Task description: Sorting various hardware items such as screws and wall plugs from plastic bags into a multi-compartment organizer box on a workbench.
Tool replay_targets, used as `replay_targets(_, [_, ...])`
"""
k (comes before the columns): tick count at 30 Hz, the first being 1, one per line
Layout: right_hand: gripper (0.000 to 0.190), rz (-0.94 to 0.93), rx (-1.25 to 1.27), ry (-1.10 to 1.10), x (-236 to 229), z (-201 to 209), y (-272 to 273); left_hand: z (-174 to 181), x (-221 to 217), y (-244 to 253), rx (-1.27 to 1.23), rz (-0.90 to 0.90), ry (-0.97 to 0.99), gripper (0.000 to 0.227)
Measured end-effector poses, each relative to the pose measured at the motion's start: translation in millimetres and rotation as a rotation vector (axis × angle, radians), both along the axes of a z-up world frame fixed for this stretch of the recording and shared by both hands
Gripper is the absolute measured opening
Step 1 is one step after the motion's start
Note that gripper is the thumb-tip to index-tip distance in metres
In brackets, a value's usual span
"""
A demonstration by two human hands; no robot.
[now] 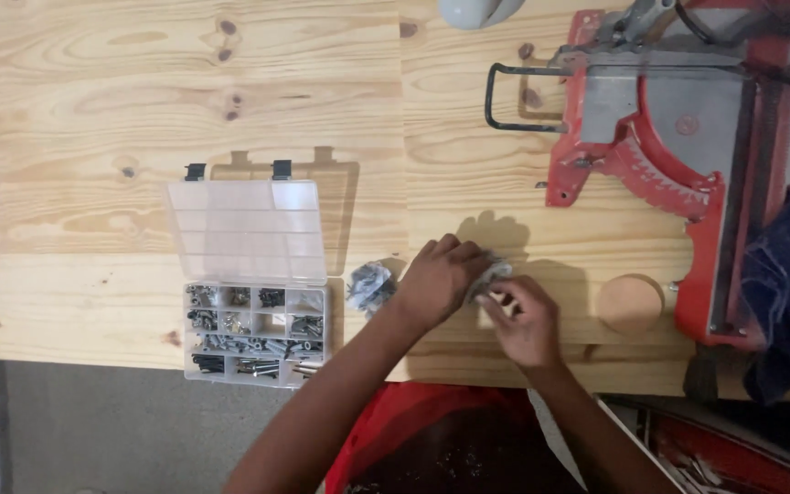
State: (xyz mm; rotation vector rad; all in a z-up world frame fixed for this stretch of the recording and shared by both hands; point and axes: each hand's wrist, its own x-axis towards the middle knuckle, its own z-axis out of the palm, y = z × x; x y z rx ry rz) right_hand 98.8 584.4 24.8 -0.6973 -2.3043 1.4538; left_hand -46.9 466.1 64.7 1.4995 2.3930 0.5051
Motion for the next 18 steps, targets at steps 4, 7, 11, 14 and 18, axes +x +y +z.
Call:
replay_targets(4, [0.019,-0.038,0.152,0.073,-11.9,-21.5,-8.9,-33.6,-9.0,8.4,-0.096,-0.17,0.103,0.022])
replay_targets(7, [0.015,0.012,0.161,0.075,-16.7,-14.8,-10.6,-24.2,-9.2,-10.3,-0.196,-0.153,0.058,0.026])
replay_targets(11, [0.01,0.13,0.217,0.027,-14.9,2.2,-4.5,-48.7,-4.8,-55.6,-0.062,0.136,-0.035,0.008])
replay_targets(14, [0.009,0.101,0.113,0.07,-2.2,-9.5,8.1,-56.2,-8.0,-76.1,0.05,0.474,-0.3,0.006])
replay_targets(18, [0.008,0.096,0.016,0.106,8.3,-7.4,10.6,-48.3,-0.1,-80.6,0.06,0.559,-0.304,0.012])
